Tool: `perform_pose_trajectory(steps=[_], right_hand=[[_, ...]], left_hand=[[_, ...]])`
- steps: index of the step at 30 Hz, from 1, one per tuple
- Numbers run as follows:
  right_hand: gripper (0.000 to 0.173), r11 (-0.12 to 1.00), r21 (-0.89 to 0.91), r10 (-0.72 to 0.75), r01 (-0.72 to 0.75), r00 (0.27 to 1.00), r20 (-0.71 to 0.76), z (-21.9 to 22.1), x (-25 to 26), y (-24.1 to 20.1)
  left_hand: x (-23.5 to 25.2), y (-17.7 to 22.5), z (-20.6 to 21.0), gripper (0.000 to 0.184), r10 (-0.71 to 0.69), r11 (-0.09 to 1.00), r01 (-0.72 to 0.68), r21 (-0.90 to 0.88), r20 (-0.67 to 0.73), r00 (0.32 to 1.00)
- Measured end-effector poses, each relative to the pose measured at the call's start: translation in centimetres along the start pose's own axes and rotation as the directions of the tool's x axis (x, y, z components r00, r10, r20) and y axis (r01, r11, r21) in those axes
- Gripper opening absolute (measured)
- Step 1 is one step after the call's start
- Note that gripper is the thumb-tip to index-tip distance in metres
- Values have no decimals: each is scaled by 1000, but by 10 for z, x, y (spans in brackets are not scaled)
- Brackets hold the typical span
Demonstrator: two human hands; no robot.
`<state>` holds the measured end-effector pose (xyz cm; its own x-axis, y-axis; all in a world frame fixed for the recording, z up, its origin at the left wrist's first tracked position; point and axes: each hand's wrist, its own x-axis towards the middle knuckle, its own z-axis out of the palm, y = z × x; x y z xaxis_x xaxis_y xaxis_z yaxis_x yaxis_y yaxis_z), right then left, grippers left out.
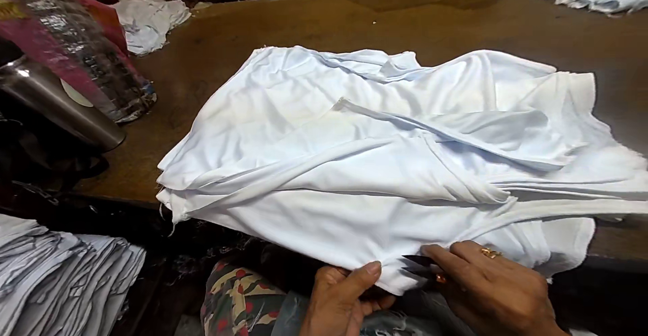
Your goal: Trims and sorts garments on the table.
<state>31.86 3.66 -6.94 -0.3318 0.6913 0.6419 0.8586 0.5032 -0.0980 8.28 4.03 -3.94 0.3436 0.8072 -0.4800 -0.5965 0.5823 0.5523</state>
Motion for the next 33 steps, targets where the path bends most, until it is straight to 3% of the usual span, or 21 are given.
perform_pose_trajectory(steps=[3, 6, 8, 10, 12, 15, 19, 23, 27, 29, 31, 33], right_hand=[[24, 994, 108, -2, -4, 998, 56, -16, 8, -3], [23, 958, 285, 10, -32, 997, 78, -35, 34, 5], [22, 940, 334, 75, -75, 997, 13, -43, 63, 19], [18, 929, 320, 214, -188, 976, -48, -52, 100, 30], [15, 898, 295, 352, -326, 935, -37, -51, 134, 45], [16, 846, 261, 468, -465, 882, 54, -29, 161, 77], [27, 827, 116, 517, -550, 825, 226, 11, 160, 94], [21, 841, 128, 506, -526, 848, 161, 18, 151, 93], [26, 835, 141, 528, -531, 847, 63, 22, 151, 99], [19, 896, 90, 436, -434, 900, 1, 22, 149, 98], [20, 969, 39, 245, -243, 967, -74, 13, 143, 89], [24, 990, 131, 58, -46, 994, -91, 3, 136, 72]], left_hand=[[-15, 6, 8, 13, 32, 999, -32, -12, 85, 996], [-21, 14, 3, 13, 283, 913, -355, 202, 313, 906], [-24, 29, 1, 11, 489, 642, -611, 463, 366, 792], [-23, 52, -10, 20, 659, 208, -651, 730, 387, 644], [-18, 80, -30, 34, 727, -194, -464, 864, 444, 523], [-8, 129, -58, 51, 690, -471, -194, 860, 497, 527], [16, 182, -70, 71, 663, -540, -41, 841, 454, 595], [59, 212, -64, 74, 593, -540, -25, 841, 402, 698], [106, 232, -55, 70, 548, -529, -110, 842, 438, 713], [120, 235, -51, 72, 561, -516, -114, 849, 435, 704], [115, 227, -38, 72, 597, -517, -58, 854, 408, 691], [103, 213, -32, 71, 671, -545, -10, 838, 444, 594]])
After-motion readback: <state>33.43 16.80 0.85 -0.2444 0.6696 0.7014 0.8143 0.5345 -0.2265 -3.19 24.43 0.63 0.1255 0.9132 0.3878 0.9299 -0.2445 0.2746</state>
